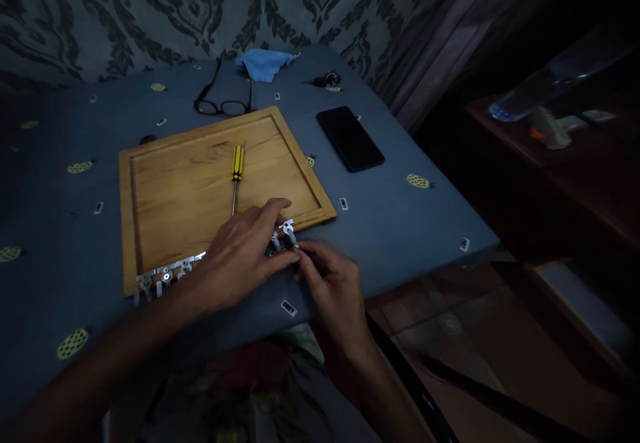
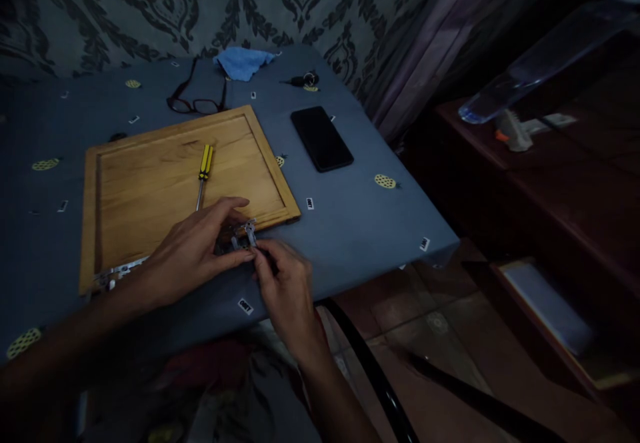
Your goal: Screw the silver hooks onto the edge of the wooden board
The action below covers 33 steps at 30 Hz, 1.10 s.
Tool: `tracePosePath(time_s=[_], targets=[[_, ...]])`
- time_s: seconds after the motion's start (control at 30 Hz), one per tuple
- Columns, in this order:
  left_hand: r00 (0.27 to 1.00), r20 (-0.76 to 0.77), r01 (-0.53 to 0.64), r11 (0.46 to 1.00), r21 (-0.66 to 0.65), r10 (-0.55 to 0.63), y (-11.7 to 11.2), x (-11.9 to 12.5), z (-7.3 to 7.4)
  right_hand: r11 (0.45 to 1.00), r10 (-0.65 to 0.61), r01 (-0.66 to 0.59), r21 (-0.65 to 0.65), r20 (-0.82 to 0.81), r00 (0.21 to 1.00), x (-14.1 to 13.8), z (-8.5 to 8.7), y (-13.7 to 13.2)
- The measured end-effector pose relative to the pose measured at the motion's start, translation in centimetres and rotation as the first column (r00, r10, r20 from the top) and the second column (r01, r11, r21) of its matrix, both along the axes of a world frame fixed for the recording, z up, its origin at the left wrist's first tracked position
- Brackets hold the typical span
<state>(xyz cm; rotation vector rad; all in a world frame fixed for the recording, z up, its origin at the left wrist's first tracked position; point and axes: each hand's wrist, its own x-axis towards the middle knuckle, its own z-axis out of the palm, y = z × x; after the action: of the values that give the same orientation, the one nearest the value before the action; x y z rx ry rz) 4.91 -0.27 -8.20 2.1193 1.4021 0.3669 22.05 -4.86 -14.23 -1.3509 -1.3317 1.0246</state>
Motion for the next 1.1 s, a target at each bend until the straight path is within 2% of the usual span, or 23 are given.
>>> tracePosePath(time_s=[0.27,0.53,0.87,1.1], targets=[[0.999,-0.005,-0.050,0.999,-0.005,0.050,0.0,0.5,0.0,1.000,0.011,-0.010,-0.008,0.034,0.999,0.1,-0.1,-0.2],[0.996,-0.002,-0.089,0.995,0.052,0.089,0.1,0.9,-0.6,0.998,0.005,-0.009,0.054,0.065,0.998,0.2,-0.1,0.0],[0.996,-0.030,-0.086,0.995,0.059,0.088,0.0,1.0,-0.8,0.999,-0.005,0.003,0.047,0.048,0.999,0.5,-0.1,-0.6],[0.996,-0.078,-0.037,0.991,0.132,0.048,-0.2,1.1,-0.9,0.996,-0.021,0.013,0.086,0.092,0.996,0.5,-0.1,-0.6]])
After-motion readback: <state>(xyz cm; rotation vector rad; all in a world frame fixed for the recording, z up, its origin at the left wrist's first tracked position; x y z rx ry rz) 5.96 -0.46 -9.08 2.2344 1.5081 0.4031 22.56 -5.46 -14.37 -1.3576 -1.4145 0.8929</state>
